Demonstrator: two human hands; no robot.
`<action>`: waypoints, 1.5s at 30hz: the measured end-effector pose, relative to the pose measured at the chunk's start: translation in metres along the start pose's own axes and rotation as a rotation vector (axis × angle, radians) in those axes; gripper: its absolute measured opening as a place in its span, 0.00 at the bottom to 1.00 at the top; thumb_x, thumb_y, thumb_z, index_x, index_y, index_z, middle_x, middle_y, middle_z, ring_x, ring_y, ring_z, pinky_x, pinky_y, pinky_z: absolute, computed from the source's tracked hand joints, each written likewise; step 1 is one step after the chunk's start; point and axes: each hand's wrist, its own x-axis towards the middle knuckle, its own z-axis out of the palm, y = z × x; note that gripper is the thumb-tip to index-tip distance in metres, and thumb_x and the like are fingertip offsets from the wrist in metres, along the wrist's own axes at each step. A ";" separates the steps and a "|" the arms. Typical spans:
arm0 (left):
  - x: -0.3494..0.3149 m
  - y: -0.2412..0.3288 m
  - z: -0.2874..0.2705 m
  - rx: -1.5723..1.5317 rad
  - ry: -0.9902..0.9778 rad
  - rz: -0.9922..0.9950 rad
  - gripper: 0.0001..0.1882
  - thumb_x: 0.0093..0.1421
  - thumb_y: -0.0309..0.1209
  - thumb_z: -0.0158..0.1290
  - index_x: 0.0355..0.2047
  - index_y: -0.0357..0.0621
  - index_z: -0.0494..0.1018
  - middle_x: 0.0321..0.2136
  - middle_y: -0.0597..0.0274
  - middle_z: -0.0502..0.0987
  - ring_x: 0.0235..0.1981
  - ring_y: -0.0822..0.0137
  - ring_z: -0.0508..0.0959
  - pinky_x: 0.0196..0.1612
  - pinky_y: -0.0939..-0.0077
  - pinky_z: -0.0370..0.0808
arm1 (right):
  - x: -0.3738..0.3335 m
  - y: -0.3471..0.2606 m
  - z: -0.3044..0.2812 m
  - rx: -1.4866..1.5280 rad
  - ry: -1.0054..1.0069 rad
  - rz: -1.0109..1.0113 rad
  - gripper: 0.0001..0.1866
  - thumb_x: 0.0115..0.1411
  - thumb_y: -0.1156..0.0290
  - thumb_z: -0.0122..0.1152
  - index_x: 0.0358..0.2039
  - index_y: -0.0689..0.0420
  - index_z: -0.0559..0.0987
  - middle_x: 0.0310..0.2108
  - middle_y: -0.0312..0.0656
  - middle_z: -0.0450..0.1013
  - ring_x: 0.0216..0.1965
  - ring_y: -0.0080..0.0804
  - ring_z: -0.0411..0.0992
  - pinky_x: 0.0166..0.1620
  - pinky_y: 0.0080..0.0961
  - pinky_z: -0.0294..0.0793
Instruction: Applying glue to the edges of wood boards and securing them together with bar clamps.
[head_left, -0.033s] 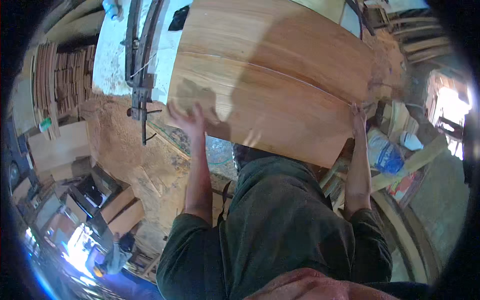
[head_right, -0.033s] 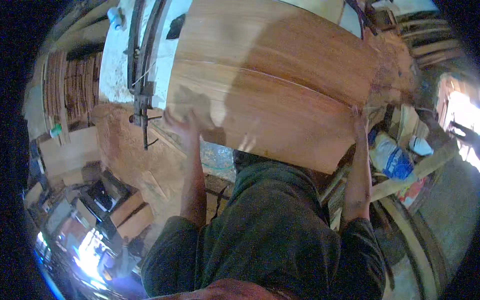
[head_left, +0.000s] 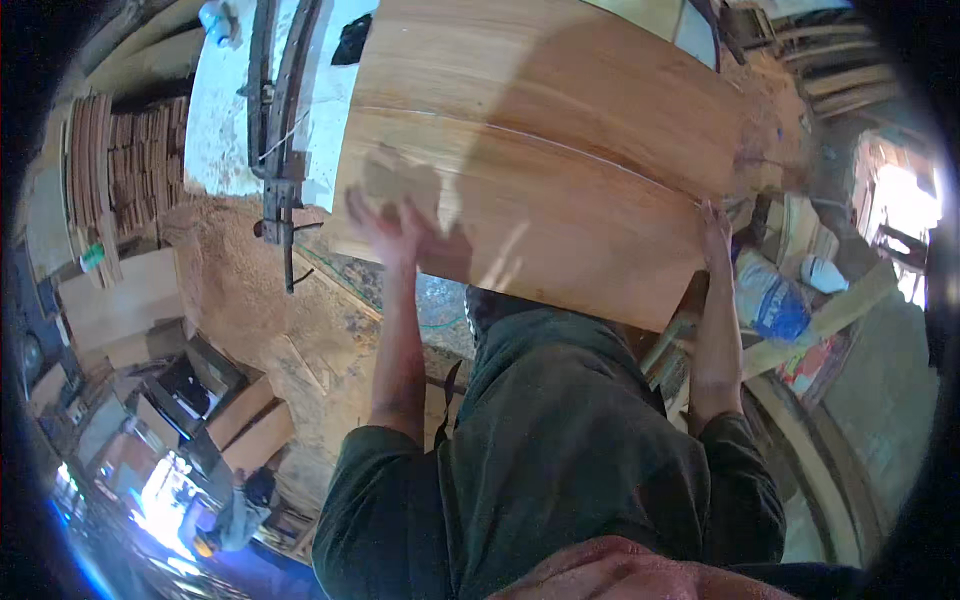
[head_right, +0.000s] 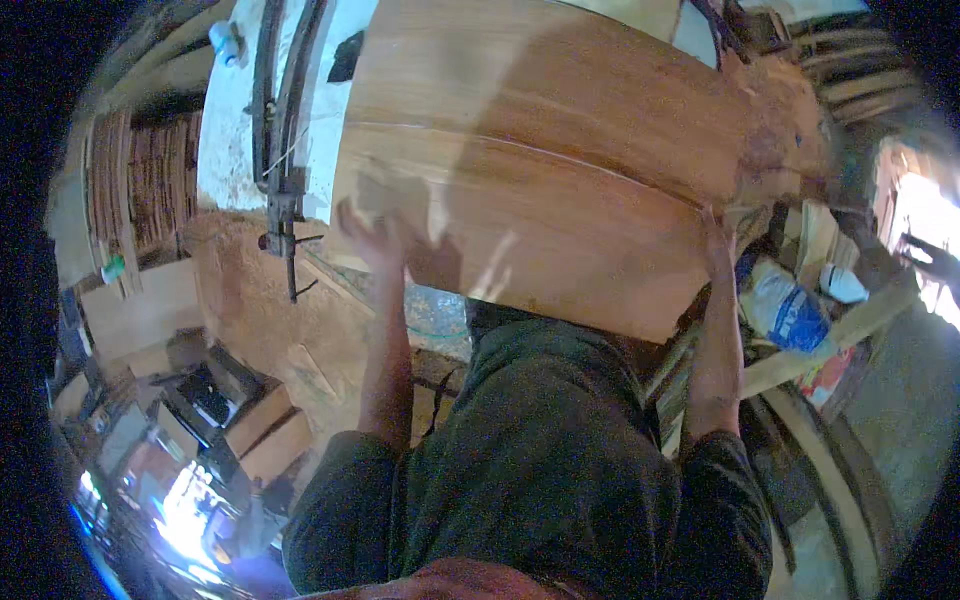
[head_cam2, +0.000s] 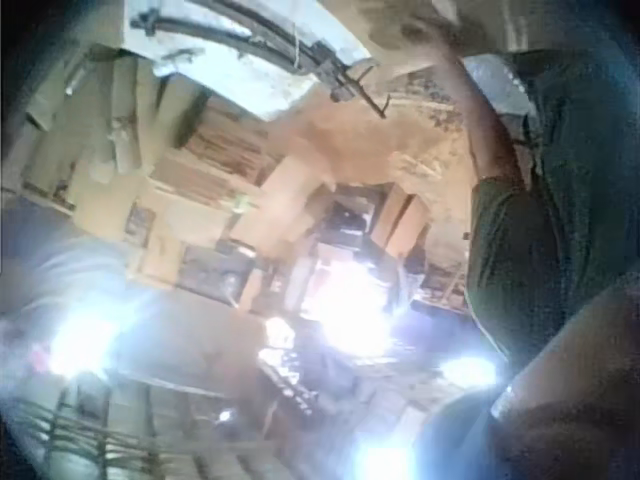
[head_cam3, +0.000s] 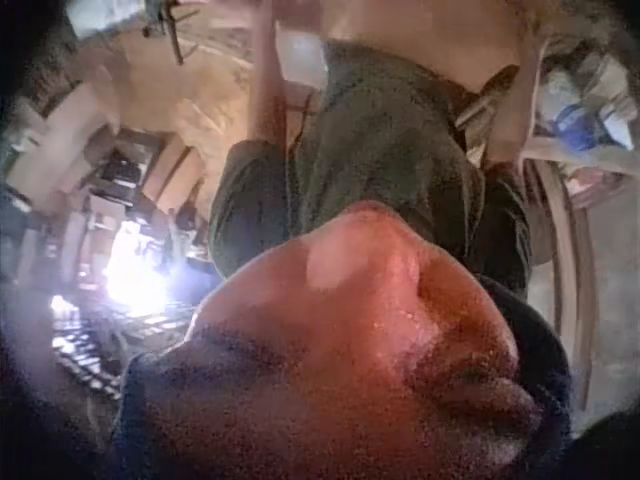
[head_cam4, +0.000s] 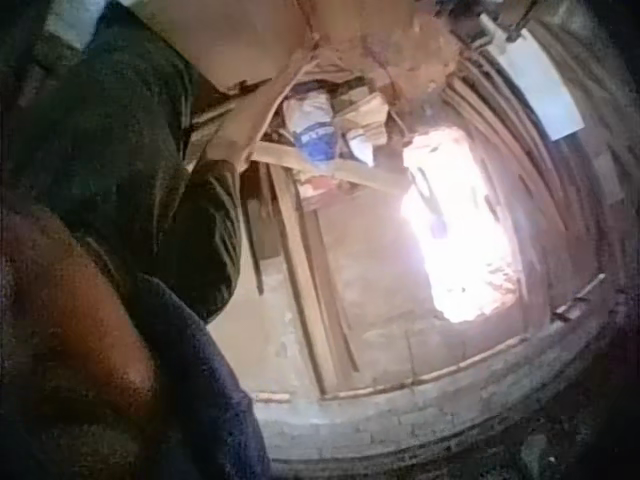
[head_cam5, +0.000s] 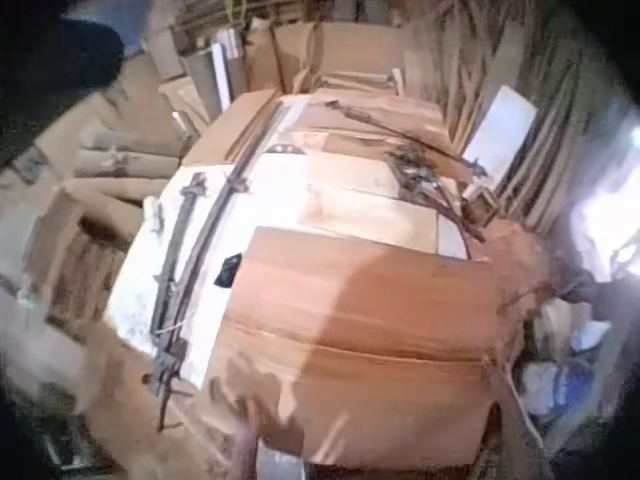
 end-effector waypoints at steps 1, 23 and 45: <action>0.014 0.020 0.019 -0.014 -0.213 0.279 0.38 0.56 0.42 0.60 0.61 0.36 0.59 0.61 0.38 0.60 0.62 0.42 0.59 0.61 0.47 0.61 | 0.000 0.007 -0.008 0.137 -0.055 -0.029 0.26 0.63 0.64 0.62 0.60 0.56 0.68 0.56 0.38 0.67 0.53 0.28 0.67 0.55 0.26 0.68; 0.074 0.155 0.140 -0.021 -0.459 0.618 0.29 0.60 0.41 0.44 0.60 0.42 0.65 0.62 0.49 0.64 0.66 0.47 0.58 0.69 0.46 0.48 | -0.022 -0.022 0.033 0.101 0.084 0.196 0.16 0.63 0.63 0.62 0.49 0.57 0.77 0.42 0.30 0.73 0.42 0.21 0.69 0.47 0.22 0.69; -0.031 0.101 0.066 -0.220 0.082 -0.016 0.28 0.63 0.33 0.52 0.59 0.32 0.59 0.58 0.47 0.62 0.61 0.55 0.60 0.66 0.57 0.54 | 0.008 -0.009 -0.031 0.468 -0.206 0.398 0.27 0.64 0.50 0.57 0.53 0.59 0.76 0.50 0.37 0.75 0.50 0.32 0.72 0.54 0.32 0.69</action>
